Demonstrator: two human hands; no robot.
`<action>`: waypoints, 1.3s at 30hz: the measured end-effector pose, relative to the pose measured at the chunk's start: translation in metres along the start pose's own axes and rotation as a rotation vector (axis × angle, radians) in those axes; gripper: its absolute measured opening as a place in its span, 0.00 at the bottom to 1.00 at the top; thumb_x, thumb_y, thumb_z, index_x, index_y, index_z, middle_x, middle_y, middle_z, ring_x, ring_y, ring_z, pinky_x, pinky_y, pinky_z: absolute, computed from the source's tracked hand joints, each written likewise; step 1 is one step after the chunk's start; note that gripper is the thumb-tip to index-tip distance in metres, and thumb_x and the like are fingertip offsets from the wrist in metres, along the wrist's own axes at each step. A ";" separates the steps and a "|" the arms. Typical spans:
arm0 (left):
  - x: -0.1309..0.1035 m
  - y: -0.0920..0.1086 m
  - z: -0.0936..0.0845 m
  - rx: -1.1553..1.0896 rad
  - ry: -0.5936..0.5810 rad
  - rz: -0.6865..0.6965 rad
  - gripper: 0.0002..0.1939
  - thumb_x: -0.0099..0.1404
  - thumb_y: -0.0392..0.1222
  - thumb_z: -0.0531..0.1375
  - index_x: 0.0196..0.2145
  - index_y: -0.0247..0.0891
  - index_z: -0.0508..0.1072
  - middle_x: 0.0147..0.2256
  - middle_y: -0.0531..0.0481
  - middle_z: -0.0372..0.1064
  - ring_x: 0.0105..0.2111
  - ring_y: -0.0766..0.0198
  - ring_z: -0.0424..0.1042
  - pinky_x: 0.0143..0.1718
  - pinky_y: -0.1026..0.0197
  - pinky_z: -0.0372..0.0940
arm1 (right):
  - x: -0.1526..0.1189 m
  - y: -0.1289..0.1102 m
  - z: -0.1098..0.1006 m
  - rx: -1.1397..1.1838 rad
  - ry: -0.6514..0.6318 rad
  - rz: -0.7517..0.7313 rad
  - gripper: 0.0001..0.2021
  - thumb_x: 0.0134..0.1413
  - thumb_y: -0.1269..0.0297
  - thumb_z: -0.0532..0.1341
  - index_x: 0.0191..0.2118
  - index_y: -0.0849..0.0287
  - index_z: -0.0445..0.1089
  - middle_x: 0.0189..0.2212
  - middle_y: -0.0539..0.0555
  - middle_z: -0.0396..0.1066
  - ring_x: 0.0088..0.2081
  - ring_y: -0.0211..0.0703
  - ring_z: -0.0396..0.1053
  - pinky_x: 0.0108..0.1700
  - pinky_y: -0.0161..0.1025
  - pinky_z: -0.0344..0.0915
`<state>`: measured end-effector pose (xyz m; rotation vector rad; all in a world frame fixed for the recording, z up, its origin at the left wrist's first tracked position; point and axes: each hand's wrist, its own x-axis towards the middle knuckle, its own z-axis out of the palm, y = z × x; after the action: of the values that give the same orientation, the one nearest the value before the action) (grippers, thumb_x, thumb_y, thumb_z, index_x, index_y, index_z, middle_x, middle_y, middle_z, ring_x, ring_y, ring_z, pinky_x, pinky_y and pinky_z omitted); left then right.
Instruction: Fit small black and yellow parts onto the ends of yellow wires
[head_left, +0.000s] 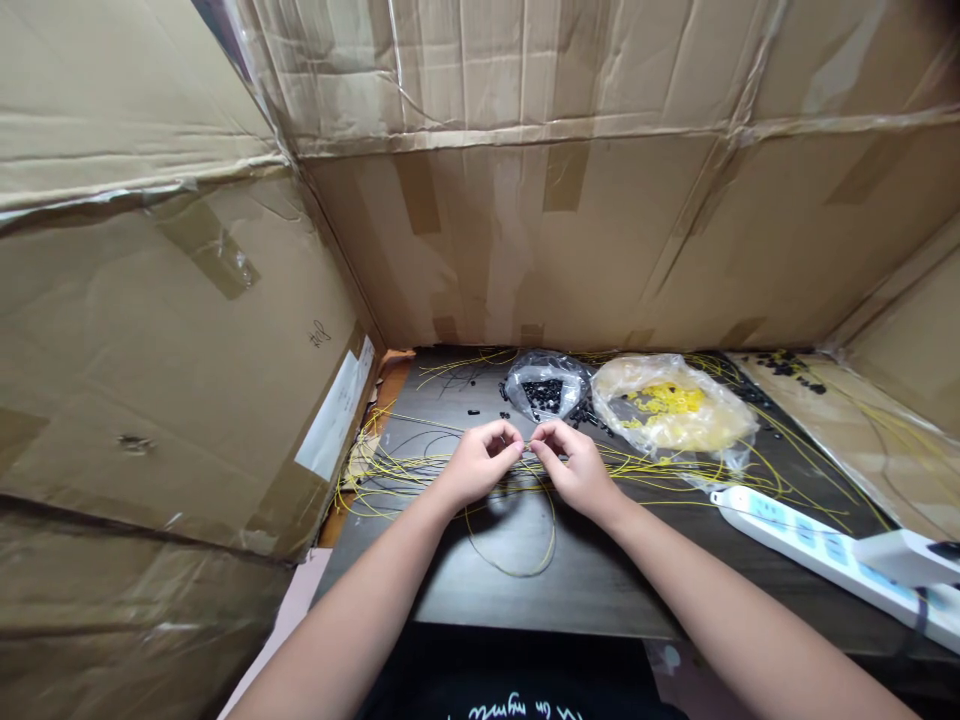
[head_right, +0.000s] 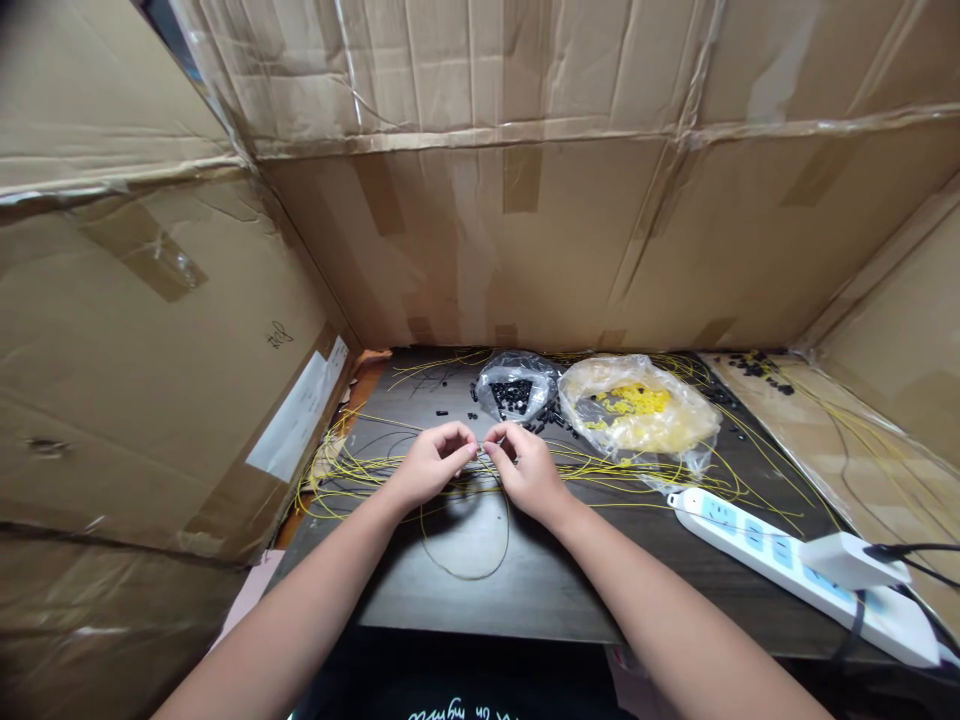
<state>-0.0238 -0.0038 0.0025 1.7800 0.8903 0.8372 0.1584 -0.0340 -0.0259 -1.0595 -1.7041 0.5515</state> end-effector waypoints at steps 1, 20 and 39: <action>0.000 0.000 0.000 -0.001 -0.014 -0.001 0.12 0.65 0.49 0.59 0.33 0.35 0.69 0.26 0.55 0.63 0.23 0.71 0.61 0.26 0.67 0.58 | 0.000 0.000 0.000 0.005 -0.004 0.000 0.07 0.64 0.61 0.56 0.37 0.58 0.67 0.29 0.52 0.68 0.28 0.38 0.64 0.31 0.36 0.62; 0.000 -0.004 0.002 0.036 0.020 0.009 0.12 0.67 0.49 0.58 0.36 0.36 0.70 0.29 0.53 0.67 0.24 0.70 0.68 0.27 0.66 0.62 | 0.003 0.000 -0.004 -0.046 -0.070 0.047 0.07 0.62 0.62 0.59 0.37 0.58 0.70 0.32 0.51 0.70 0.29 0.36 0.64 0.32 0.35 0.61; 0.002 -0.005 0.005 -0.185 0.003 -0.038 0.16 0.63 0.52 0.63 0.35 0.35 0.68 0.29 0.53 0.67 0.22 0.73 0.62 0.23 0.68 0.58 | 0.001 -0.004 0.002 0.168 -0.001 0.168 0.11 0.61 0.57 0.60 0.36 0.59 0.71 0.30 0.53 0.72 0.29 0.38 0.68 0.32 0.36 0.64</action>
<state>-0.0195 -0.0033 -0.0033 1.5968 0.8186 0.8693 0.1551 -0.0347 -0.0232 -1.0862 -1.5487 0.7888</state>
